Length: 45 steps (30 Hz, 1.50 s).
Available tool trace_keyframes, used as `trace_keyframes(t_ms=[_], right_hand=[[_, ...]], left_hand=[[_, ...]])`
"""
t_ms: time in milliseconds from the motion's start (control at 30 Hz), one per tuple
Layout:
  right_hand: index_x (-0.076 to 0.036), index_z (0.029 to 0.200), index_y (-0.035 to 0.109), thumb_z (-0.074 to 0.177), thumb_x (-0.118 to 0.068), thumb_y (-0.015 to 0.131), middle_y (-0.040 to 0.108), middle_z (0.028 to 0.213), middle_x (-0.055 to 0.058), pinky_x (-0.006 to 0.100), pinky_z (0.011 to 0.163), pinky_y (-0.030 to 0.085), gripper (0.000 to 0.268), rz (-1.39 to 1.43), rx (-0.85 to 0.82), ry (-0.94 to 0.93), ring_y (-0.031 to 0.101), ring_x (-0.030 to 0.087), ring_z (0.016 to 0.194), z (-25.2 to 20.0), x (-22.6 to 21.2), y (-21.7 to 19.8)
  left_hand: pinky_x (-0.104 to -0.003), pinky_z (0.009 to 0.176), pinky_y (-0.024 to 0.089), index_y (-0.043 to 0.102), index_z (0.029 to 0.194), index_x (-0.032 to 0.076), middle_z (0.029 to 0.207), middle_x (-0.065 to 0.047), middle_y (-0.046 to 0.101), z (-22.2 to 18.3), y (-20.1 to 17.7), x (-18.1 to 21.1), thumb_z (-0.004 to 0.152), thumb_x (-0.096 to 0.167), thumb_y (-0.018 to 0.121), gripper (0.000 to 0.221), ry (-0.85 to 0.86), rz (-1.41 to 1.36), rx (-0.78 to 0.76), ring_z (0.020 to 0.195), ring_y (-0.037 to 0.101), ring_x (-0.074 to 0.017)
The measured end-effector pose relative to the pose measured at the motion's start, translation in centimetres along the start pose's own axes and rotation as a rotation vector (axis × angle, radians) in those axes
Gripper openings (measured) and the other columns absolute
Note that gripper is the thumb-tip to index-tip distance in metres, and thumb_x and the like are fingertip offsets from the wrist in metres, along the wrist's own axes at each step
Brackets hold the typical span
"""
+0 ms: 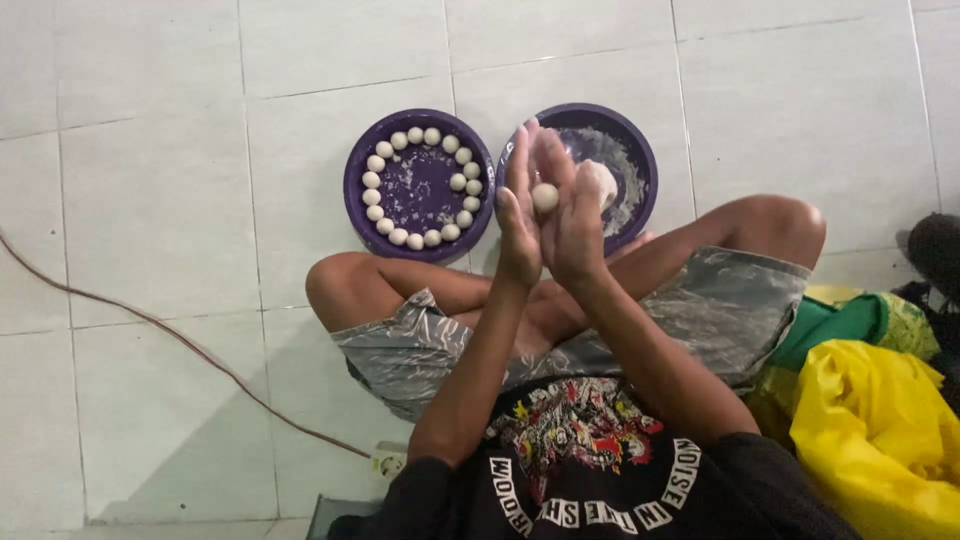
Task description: A person sitting on the floor manually pinches pieces of dough, rolls them into small spheres between their palms, and arranges them in a purple tray.
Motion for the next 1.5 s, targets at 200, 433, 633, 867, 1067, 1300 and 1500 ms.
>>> trace_keyframes(t_ms=[200, 433, 633, 867, 1067, 1300, 1500], right_hand=[[0.002, 0.149, 0.035, 0.104, -0.034, 0.038, 0.046, 0.132, 0.02, 0.038, 0.094, 0.045, 0.057, 0.122, -0.029, 0.079, 0.047, 0.025, 0.109, 0.0, 0.6, 0.6], [0.006, 0.144, 0.039, 0.102, -0.029, 0.041, 0.054, 0.121, 0.02, 0.032, 0.085, 0.056, 0.054, 0.224, -0.064, 0.207, 0.058, 0.02, 0.096, 1.1, 2.0, 0.4], [-0.005, 0.151, 0.048, 0.081, -0.009, 0.059, 0.043, 0.15, 0.028, 0.056, 0.115, 0.042, 0.071, -0.09, 0.113, 0.291, 0.051, 0.046, 0.134, 4.5, 8.1, -1.5], [-0.005, 0.158, 0.032, 0.105, -0.019, 0.049, 0.032, 0.157, 0.032, 0.057, 0.12, 0.033, 0.057, -0.343, -0.078, 0.226, 0.03, 0.051, 0.146, 1.9, 6.6, 2.9], [-0.002, 0.159, 0.029, 0.103, -0.016, 0.047, 0.025, 0.16, 0.033, 0.059, 0.12, 0.033, 0.06, -0.388, -0.089, 0.234, 0.031, 0.052, 0.146, 1.6, 5.9, 3.2], [0.001, 0.156, 0.035, 0.102, -0.011, 0.044, 0.029, 0.156, 0.036, 0.062, 0.118, 0.034, 0.056, -0.367, -0.016, 0.216, 0.036, 0.056, 0.141, 2.0, 5.7, 1.7], [0.002, 0.156, 0.033, 0.099, -0.01, 0.045, 0.028, 0.158, 0.036, 0.062, 0.116, 0.034, 0.06, -0.35, -0.005, 0.22, 0.037, 0.056, 0.141, 1.9, 6.0, 1.6]], left_hand=[[-0.04, 0.135, 0.0, 0.008, 0.168, 0.011, 0.175, -0.014, 0.007, 1.6, -1.2, -0.7, 0.103, 0.072, 0.008, 0.089, 0.028, -0.11, 0.041, 0.163, 0.004, -0.0261], [-0.052, 0.138, 0.015, 0.018, 0.164, 0.011, 0.17, -0.014, 0.028, 1.7, -6.3, 1.8, 0.106, 0.067, 0.017, 0.08, 0.046, 0.122, 0.112, 0.163, 0.023, -0.0287], [-0.048, 0.117, 0.04, 0.049, 0.154, 0.016, 0.148, -0.015, 0.056, -0.9, -18.7, -7.7, 0.109, 0.043, 0.047, 0.052, -0.288, 0.708, 0.365, 0.14, 0.052, -0.032], [-0.04, 0.062, 0.07, 0.066, 0.129, 0.003, 0.11, -0.026, 0.069, -1.6, -22.4, -13.6, 0.102, 0.042, 0.047, 0.05, -0.67, 0.181, 0.495, 0.074, 0.077, -0.0302], [-0.045, 0.082, 0.05, 0.066, 0.129, 0.006, 0.116, -0.021, 0.067, -1.1, -22.1, -12.1, 0.099, 0.039, 0.047, 0.049, -0.64, 0.651, 0.438, 0.097, 0.065, -0.0303], [-0.055, 0.113, 0.04, 0.06, 0.137, 0.002, 0.135, -0.023, 0.064, 0.1, -20.8, -10.0, 0.105, 0.056, 0.024, 0.073, -0.769, 0.725, 0.39, 0.135, 0.054, -0.0415], [-0.041, 0.095, 0.057, 0.06, 0.135, 0.0, 0.119, -0.019, 0.069, 0.1, -21.7, -11.6, 0.103, 0.048, 0.039, 0.062, -0.599, 0.519, 0.512, 0.11, 0.067, -0.0261]])
Point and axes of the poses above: each hand's wrist, its own z-axis towards the middle knuckle, its own y-axis out of the palm, x = y × z, the point moved 2 cm from there along z, towards the middle knuckle
